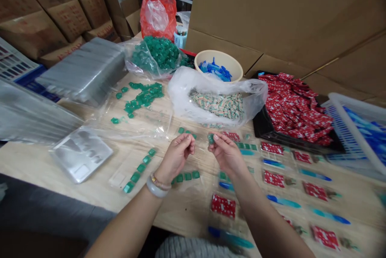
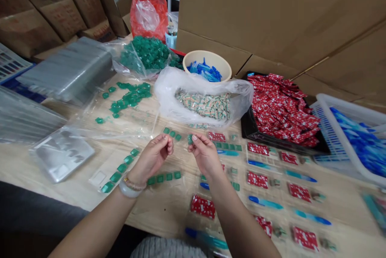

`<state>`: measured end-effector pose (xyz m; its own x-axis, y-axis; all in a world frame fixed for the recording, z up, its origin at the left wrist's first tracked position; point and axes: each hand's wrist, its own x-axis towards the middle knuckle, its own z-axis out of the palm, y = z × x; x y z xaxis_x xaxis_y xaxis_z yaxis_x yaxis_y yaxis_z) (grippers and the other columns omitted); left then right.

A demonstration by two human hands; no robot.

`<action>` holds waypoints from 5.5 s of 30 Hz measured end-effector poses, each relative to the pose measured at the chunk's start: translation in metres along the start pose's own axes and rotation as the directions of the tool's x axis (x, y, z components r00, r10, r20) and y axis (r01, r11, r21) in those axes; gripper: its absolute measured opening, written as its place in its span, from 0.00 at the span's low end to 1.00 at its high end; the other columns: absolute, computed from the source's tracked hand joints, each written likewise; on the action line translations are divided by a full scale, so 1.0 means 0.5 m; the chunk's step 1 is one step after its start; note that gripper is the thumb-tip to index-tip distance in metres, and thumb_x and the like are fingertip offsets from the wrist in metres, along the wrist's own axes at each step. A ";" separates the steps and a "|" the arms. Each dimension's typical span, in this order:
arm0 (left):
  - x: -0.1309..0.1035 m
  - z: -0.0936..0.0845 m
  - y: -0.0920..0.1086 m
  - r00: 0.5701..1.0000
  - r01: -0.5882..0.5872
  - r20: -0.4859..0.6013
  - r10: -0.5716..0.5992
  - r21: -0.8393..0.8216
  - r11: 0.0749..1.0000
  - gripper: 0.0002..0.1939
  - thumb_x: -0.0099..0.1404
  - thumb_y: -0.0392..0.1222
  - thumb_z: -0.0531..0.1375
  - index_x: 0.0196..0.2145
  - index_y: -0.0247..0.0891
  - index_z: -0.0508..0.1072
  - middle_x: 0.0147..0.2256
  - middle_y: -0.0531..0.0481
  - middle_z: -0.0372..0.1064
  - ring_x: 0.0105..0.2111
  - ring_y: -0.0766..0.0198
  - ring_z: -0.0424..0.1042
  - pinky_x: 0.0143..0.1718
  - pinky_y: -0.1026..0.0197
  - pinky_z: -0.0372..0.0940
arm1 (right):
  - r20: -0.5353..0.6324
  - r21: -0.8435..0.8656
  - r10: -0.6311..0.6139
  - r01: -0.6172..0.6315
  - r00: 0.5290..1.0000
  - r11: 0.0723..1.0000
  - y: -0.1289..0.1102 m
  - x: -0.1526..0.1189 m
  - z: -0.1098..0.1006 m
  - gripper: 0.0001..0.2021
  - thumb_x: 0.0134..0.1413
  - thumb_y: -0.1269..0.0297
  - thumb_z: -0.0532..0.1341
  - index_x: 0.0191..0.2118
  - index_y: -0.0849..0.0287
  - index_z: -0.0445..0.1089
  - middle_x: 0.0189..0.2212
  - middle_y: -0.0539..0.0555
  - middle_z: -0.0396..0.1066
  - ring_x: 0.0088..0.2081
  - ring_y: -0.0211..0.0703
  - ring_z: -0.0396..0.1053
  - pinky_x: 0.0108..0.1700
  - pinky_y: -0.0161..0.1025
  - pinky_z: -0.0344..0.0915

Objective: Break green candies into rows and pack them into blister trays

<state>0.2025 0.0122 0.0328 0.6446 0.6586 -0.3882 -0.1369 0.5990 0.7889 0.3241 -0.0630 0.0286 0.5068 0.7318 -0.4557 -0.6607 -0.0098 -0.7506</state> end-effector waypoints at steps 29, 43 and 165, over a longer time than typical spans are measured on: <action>0.007 0.021 -0.038 0.983 -0.182 0.074 0.169 0.561 0.808 0.06 0.54 0.39 0.55 0.23 0.34 0.67 0.24 0.52 0.64 0.27 0.68 0.61 0.31 0.65 0.56 | -0.020 -0.055 -0.038 0.037 0.999 0.998 0.014 -0.014 0.003 0.10 0.32 0.67 0.68 0.27 0.59 0.73 0.21 0.48 0.70 0.20 0.30 0.61 0.24 0.31 0.59; 0.017 0.003 -0.018 0.986 0.060 0.150 -0.076 0.109 0.992 0.12 0.54 0.46 0.58 0.25 0.34 0.63 0.22 0.55 0.58 0.23 0.73 0.56 0.26 0.67 0.52 | 0.098 -0.131 0.047 -0.034 0.994 0.991 0.019 0.005 -0.018 0.15 0.43 0.56 0.62 0.39 0.53 0.70 0.33 0.50 0.68 0.31 0.36 0.65 0.33 0.38 0.65; 0.442 -0.303 0.275 0.885 0.120 -0.145 0.442 0.989 0.085 0.12 0.56 0.35 0.52 0.34 0.33 0.74 0.37 0.36 0.71 0.41 0.50 0.67 0.43 0.51 0.58 | 0.440 -0.806 0.101 0.442 0.892 -0.393 0.061 0.531 0.443 0.14 0.47 0.74 0.54 0.41 0.66 0.69 0.38 0.65 0.70 0.42 0.52 0.67 0.41 0.42 0.60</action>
<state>0.2121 0.3090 -0.0166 0.4009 0.9139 -0.0641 0.8095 -0.3206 0.4919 0.3159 0.2820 -0.0093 0.1420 0.9518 -0.2719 0.9303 -0.2222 -0.2918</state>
